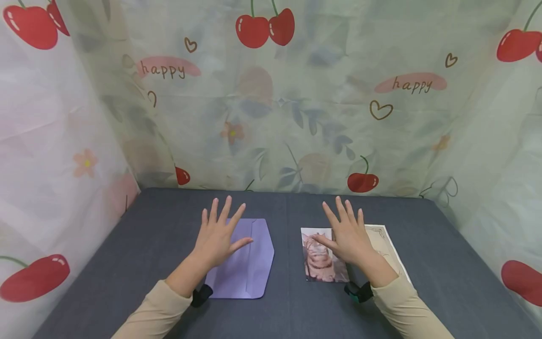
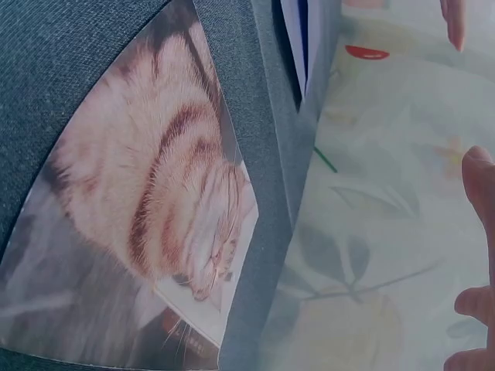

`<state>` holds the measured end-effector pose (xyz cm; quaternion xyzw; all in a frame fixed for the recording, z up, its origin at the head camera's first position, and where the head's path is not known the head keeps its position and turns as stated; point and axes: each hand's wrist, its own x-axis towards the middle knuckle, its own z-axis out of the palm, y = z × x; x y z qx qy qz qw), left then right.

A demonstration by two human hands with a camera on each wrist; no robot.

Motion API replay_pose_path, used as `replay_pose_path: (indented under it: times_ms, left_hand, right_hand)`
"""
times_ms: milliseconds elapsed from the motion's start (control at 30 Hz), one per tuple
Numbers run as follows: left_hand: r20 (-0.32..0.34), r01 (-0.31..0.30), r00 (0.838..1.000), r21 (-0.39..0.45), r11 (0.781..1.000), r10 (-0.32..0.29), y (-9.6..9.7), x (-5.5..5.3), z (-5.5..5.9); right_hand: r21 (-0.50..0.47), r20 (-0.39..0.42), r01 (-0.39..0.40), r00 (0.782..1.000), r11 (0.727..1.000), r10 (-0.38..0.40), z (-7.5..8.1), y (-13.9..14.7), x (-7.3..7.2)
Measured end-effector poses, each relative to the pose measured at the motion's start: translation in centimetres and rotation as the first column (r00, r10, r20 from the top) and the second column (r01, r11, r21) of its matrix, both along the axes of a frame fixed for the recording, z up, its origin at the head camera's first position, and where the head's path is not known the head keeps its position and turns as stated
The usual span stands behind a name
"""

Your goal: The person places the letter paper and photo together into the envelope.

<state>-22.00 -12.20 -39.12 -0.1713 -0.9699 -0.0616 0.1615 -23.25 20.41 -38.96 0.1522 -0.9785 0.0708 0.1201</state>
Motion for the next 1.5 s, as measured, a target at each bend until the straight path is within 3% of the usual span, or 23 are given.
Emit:
replay_pose_path:
  times_ms: [433, 700, 900, 1200, 1333, 1500]
  left_hand:
    - [-0.003, 0.016, 1.000, -0.015, 1.000, -0.016, 0.1, 0.3, 0.7]
    - [0.014, 0.064, 0.998, -0.013, 0.998, -0.064, 0.1, 0.8, 1.4]
    - [0.035, 0.128, 0.991, 0.000, 0.992, -0.128, 0.0, 1.3, 1.5]
    - [0.173, 0.200, 0.965, -0.007, 0.980, -0.196, 0.0, 2.1, 0.6]
    - [0.205, 0.228, 0.952, 0.013, 0.974, -0.225, 0.1, 2.5, -0.2]
    - [0.228, 0.312, 0.923, 0.029, 0.950, -0.311, 0.0, 2.7, -1.1]
  right_hand:
    - [-0.005, -0.005, -0.018, 1.000, 1.000, 0.018, 0.7, 0.1, 0.4]
    - [-0.105, -0.038, -0.120, 0.992, 0.987, 0.117, 1.1, -0.9, 1.2]
    - [-0.154, -0.017, -0.189, 0.982, 0.970, 0.189, 0.8, -2.4, 1.7]
    - [-0.190, 0.069, -0.256, 0.960, 0.948, 0.273, -0.5, -4.9, 2.1]
    - [-0.197, 0.106, -0.284, 0.945, 0.938, 0.309, -1.1, -6.0, 2.2]
    - [-0.216, 0.138, -0.334, 0.920, 0.918, 0.367, -1.9, -7.2, 2.2]
